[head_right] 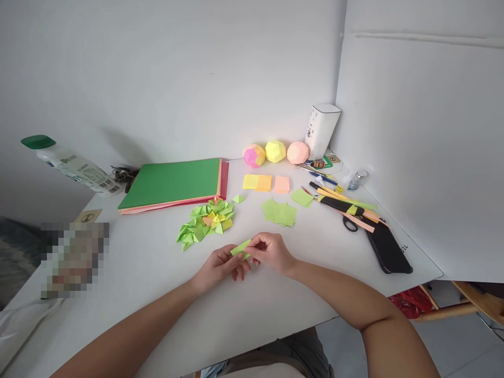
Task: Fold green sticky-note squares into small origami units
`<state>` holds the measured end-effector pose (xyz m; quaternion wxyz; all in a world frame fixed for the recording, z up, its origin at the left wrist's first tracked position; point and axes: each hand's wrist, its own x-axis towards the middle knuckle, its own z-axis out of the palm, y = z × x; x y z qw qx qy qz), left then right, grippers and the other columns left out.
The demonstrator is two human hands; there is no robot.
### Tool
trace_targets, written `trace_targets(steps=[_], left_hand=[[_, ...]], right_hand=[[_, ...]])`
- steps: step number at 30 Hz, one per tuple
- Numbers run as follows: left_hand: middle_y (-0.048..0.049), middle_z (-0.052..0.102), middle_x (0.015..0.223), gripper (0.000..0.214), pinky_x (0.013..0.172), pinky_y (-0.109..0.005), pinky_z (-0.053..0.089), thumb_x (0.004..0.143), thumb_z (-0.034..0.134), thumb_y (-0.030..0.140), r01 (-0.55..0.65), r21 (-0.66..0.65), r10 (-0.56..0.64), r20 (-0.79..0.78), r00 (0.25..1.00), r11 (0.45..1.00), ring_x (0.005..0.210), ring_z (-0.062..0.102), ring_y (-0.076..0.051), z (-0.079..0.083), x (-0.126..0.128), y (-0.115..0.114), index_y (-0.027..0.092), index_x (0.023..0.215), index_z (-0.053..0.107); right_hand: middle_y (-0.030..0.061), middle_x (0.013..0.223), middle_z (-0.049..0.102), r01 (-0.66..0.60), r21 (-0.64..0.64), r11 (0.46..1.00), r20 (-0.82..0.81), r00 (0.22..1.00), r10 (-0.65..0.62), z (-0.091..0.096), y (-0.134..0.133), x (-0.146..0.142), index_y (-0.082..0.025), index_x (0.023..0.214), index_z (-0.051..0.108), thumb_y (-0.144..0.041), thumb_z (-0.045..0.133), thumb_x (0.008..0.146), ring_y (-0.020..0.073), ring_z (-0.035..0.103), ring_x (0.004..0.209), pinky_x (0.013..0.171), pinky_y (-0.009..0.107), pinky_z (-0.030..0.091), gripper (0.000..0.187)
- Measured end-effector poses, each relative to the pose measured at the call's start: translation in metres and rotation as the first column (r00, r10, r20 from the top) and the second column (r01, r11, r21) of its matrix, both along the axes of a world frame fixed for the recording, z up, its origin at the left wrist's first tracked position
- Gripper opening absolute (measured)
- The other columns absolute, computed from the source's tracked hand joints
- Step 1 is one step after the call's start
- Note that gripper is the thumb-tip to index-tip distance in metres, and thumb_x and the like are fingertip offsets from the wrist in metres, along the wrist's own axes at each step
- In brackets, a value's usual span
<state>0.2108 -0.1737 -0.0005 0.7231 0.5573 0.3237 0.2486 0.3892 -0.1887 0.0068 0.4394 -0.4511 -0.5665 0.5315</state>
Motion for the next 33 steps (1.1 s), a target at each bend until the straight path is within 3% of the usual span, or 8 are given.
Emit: trace_targets(steps=[6,13,21,26,33], left_hand=[[-0.0065,0.067,0.077,0.026,0.045,-0.023,0.043,0.081,0.058,0.038,0.009,-0.009,-0.009,0.009,1.000,1.000,0.054,0.062,-0.014,-0.0006,-0.0017,0.0005,0.013,0.086,0.053],[-0.0065,0.068,0.074,0.026,0.045,-0.023,0.044,0.082,0.055,0.039,-0.006,-0.013,0.006,-0.009,1.000,1.000,0.052,0.062,-0.013,-0.0011,-0.0011,0.0007,0.013,0.083,0.053],[-0.0058,0.069,0.073,0.025,0.043,-0.023,0.043,0.082,0.057,0.038,-0.028,-0.029,0.028,0.013,1.000,0.999,0.051,0.062,-0.014,-0.0029,-0.0007,0.0022,0.014,0.081,0.053],[-0.0066,0.069,0.074,0.025,0.044,-0.024,0.044,0.081,0.057,0.039,-0.035,-0.032,0.036,0.010,0.999,0.999,0.051,0.062,-0.014,-0.0018,-0.0006,0.0020,0.014,0.082,0.053],[-0.0098,0.069,0.082,0.030,0.046,-0.025,0.045,0.084,0.050,0.042,-0.027,-0.043,0.028,0.026,0.999,0.999,0.055,0.063,-0.015,0.0014,-0.0026,0.0018,0.013,0.086,0.054]], right_hand=[[0.0006,0.061,0.058,-0.009,0.002,1.000,-0.014,1.000,0.009,-0.0016,-0.0006,0.0000,-0.016,0.069,0.053,-0.032,0.062,0.078,0.0126,0.057,0.050,0.044,0.025,0.047,0.020],[-0.0008,0.061,0.056,-0.011,-0.015,1.000,-0.025,1.000,0.011,-0.0020,-0.0016,0.0000,-0.016,0.073,0.053,-0.032,0.060,0.079,0.0124,0.057,0.050,0.045,0.025,0.048,0.019],[-0.0025,0.069,0.057,-0.060,-0.070,0.996,-0.038,0.998,0.057,0.0012,0.0008,0.0018,-0.019,0.096,0.046,-0.035,0.056,0.082,0.0096,0.055,0.049,0.045,0.023,0.047,0.023],[-0.0022,0.057,0.055,-0.110,-0.183,0.977,0.033,0.993,0.117,0.0016,0.0006,0.0017,-0.017,0.075,0.048,-0.042,0.051,0.084,0.0106,0.055,0.044,0.037,0.019,0.042,0.027],[-0.0008,0.057,0.058,-0.104,-0.151,0.983,0.047,0.993,0.112,0.0065,-0.0020,0.0016,-0.016,0.071,0.049,-0.045,0.049,0.084,0.0093,0.055,0.040,0.036,0.019,0.041,0.032]])
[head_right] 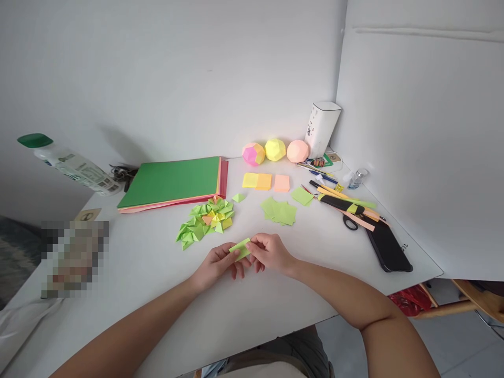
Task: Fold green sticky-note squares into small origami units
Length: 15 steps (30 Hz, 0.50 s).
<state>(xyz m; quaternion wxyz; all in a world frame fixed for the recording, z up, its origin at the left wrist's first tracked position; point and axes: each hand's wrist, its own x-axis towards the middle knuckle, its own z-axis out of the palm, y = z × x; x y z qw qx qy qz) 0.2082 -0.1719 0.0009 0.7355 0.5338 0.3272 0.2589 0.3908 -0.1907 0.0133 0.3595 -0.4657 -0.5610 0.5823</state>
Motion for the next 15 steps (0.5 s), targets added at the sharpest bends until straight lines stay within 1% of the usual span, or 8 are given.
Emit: trace_targets(steps=[2,10,15], left_hand=[[-0.0095,0.069,0.082,0.030,0.046,-0.025,0.044,0.085,0.049,0.043,-0.001,-0.003,0.001,0.006,1.000,1.000,0.055,0.063,-0.015,0.0003,-0.0005,0.0003,0.013,0.085,0.054],[-0.0075,0.069,0.076,0.028,0.046,-0.024,0.044,0.083,0.054,0.041,0.007,0.008,-0.007,-0.024,1.000,1.000,0.054,0.062,-0.014,-0.0002,0.0002,0.0000,0.013,0.082,0.055],[-0.0069,0.068,0.072,0.028,0.044,-0.024,0.044,0.082,0.055,0.041,-0.022,-0.013,0.021,-0.011,1.000,1.000,0.053,0.062,-0.015,-0.0017,0.0000,0.0013,0.013,0.080,0.054]], right_hand=[[-0.0005,0.058,0.058,0.003,0.002,1.000,-0.005,1.000,-0.003,0.0002,-0.0002,-0.0001,-0.015,0.070,0.049,-0.045,0.050,0.084,0.0095,0.055,0.040,0.036,0.018,0.041,0.033],[-0.0013,0.056,0.058,0.001,-0.022,1.000,-0.024,1.000,-0.002,-0.0005,-0.0005,-0.0003,-0.015,0.069,0.050,-0.045,0.052,0.083,0.0095,0.055,0.039,0.035,0.019,0.041,0.033],[-0.0003,0.061,0.059,-0.043,-0.059,0.997,-0.071,0.997,0.039,0.0029,0.0008,0.0008,-0.014,0.073,0.053,-0.043,0.053,0.082,0.0104,0.058,0.043,0.038,0.020,0.043,0.031]])
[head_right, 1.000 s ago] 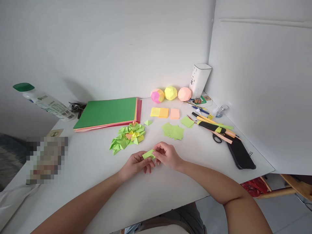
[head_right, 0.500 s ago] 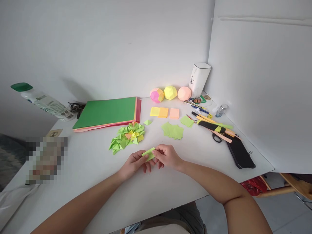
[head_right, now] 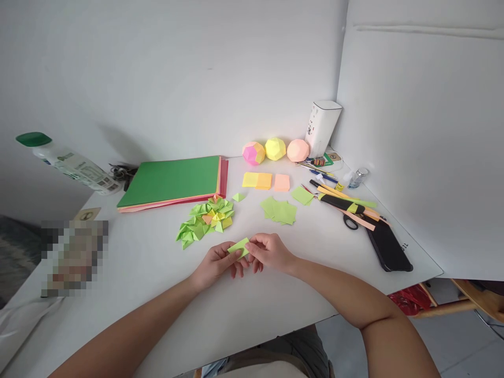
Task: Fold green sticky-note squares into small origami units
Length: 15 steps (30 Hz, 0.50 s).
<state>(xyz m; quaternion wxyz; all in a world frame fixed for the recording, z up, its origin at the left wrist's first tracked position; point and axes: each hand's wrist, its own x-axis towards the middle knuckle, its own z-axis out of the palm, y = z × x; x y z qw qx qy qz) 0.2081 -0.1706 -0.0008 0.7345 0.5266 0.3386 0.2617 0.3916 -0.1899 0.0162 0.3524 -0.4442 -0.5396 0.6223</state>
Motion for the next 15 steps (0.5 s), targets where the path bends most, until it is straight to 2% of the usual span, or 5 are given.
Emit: trace_targets(steps=[15], left_hand=[[-0.0056,0.067,0.068,0.029,0.044,-0.024,0.044,0.081,0.056,0.042,-0.028,-0.020,0.028,0.007,1.000,0.999,0.052,0.062,-0.015,0.0014,0.0004,0.0000,0.014,0.077,0.052]], right_hand=[[0.0004,0.063,0.062,-0.011,-0.063,0.998,-0.022,1.000,0.010,-0.0024,0.0014,0.0001,-0.014,0.074,0.052,-0.039,0.056,0.081,0.0113,0.061,0.047,0.041,0.020,0.044,0.026]])
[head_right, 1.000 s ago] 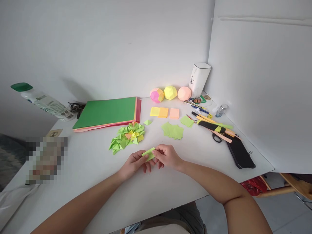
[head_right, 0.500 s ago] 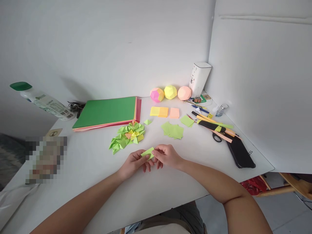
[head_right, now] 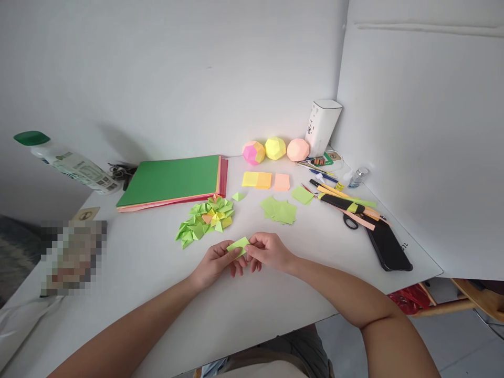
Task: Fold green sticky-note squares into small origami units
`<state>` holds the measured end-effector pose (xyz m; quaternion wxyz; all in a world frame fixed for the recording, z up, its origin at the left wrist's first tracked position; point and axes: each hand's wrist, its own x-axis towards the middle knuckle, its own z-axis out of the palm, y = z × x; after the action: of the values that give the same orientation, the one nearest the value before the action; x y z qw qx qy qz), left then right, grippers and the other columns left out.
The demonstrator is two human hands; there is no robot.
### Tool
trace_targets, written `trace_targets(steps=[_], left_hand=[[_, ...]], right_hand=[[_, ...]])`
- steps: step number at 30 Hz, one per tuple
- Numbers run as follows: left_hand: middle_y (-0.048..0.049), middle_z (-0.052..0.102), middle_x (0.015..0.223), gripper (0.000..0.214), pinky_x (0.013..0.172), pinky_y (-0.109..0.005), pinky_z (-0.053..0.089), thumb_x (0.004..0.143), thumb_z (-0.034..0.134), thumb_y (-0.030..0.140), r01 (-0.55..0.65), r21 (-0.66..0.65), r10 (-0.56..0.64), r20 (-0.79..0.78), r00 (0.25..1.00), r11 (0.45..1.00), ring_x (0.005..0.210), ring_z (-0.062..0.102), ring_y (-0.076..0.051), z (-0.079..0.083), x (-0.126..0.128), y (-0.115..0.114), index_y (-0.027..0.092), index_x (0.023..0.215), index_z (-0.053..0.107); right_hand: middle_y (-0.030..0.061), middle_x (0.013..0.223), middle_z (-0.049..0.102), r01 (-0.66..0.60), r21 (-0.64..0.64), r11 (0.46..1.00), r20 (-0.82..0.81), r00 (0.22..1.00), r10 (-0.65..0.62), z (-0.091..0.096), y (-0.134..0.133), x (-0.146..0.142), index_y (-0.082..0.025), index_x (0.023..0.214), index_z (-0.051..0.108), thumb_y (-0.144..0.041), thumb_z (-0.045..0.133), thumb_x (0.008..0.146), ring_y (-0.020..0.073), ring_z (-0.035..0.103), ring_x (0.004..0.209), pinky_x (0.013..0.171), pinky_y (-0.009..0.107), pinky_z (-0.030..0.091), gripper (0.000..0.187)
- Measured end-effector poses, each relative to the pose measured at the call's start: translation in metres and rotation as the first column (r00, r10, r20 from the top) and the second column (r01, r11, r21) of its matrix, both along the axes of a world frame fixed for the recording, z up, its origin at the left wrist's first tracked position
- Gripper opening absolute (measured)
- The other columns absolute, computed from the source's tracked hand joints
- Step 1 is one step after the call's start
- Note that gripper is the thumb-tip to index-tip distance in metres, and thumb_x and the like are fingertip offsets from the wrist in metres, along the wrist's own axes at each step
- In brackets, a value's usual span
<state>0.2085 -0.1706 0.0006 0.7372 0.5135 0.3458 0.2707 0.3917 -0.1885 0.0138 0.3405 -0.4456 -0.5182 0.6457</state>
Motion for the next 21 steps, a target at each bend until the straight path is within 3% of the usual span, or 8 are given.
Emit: trace_targets(steps=[21], left_hand=[[-0.0069,0.069,0.076,0.026,0.047,-0.024,0.044,0.080,0.058,0.040,0.069,0.069,-0.068,-0.008,0.998,0.995,0.057,0.062,-0.015,-0.0022,-0.0012,-0.0011,0.014,0.085,0.056]], right_hand=[[-0.0001,0.058,0.060,0.065,0.088,0.994,0.036,0.997,-0.069,0.0010,-0.0019,-0.0008,-0.015,0.068,0.052,-0.046,0.053,0.082,0.0105,0.058,0.041,0.037,0.019,0.042,0.034]])
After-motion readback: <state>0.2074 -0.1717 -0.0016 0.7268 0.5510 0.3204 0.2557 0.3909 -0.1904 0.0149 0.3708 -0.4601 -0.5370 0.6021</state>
